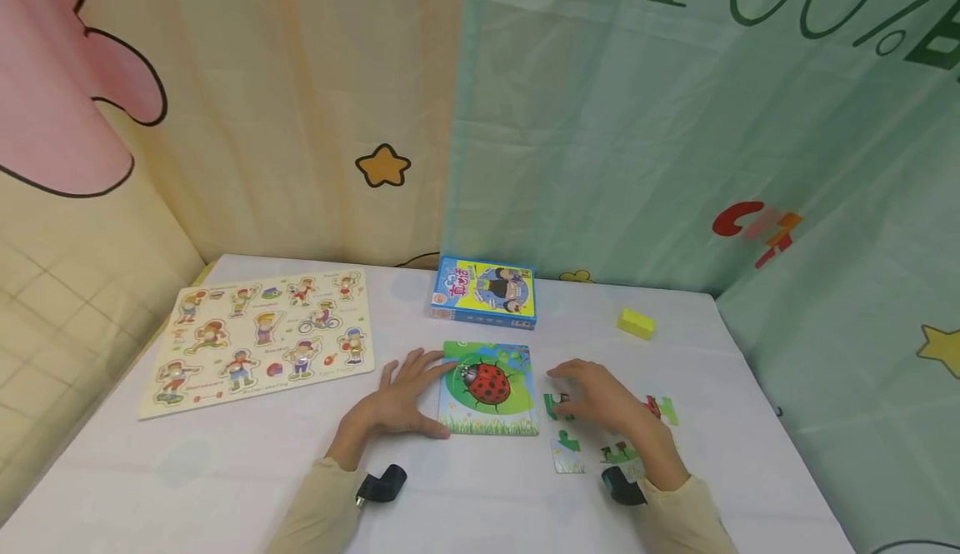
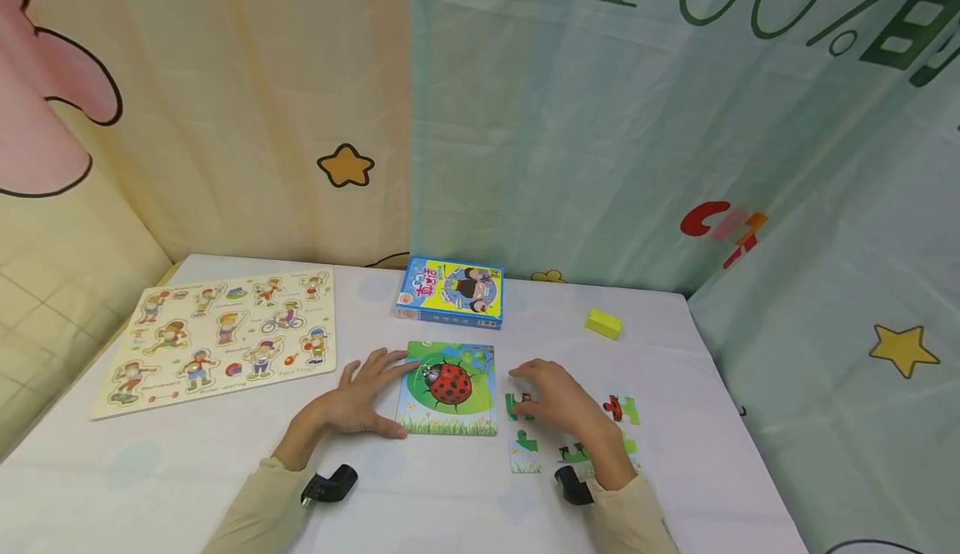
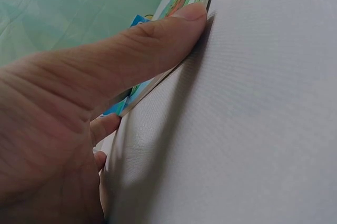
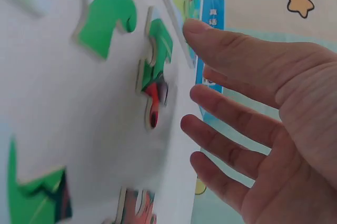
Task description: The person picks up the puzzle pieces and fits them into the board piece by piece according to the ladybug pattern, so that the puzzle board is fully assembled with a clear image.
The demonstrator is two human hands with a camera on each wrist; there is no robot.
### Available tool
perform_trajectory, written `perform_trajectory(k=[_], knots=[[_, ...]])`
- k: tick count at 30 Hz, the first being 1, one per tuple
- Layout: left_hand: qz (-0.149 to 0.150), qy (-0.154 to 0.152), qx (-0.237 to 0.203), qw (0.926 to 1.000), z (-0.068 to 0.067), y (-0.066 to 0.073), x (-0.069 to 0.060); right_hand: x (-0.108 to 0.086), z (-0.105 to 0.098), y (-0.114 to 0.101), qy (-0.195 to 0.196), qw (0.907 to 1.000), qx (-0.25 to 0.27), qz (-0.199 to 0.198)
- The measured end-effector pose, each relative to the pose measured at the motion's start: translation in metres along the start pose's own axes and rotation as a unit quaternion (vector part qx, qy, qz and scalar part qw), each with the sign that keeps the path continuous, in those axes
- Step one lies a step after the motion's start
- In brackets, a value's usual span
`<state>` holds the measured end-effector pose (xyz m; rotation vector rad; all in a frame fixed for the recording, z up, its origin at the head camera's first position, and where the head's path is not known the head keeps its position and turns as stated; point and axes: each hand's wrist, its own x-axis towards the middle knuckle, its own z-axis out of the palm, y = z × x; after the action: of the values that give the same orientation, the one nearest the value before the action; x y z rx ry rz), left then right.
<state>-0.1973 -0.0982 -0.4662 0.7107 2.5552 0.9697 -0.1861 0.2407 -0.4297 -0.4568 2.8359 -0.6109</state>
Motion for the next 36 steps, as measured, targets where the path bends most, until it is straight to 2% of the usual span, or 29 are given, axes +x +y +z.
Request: perform_trajectory(k=[5, 8, 15, 23, 30, 36], knots=[[0.002, 0.001, 0.002, 1.0, 0.0, 0.0, 0.0, -0.01, 0.001, 0.004, -0.009, 0.9993, -0.009, 0.035], [0.002, 0.003, 0.001, 1.0, 0.0, 0.0, -0.001, -0.012, 0.002, 0.007, -0.012, 0.9993, -0.012, 0.033], [0.002, 0.003, 0.0, 1.0, 0.001, -0.001, 0.0, -0.013, 0.002, 0.014, -0.012, 0.9998, -0.007, -0.012], [0.002, 0.004, 0.001, 1.0, 0.0, -0.001, 0.001, -0.014, 0.003, 0.021, 0.002, 0.9934, -0.045, -0.105], [0.002, 0.005, 0.001, 1.0, 0.0, 0.001, 0.0, -0.012, 0.003, 0.021, 0.006, 0.9898, -0.05, -0.134], [-0.003, 0.006, 0.001, 1.0, 0.0, 0.002, 0.0, -0.003, 0.004, 0.007, 0.015, 0.988, -0.038, -0.149]])
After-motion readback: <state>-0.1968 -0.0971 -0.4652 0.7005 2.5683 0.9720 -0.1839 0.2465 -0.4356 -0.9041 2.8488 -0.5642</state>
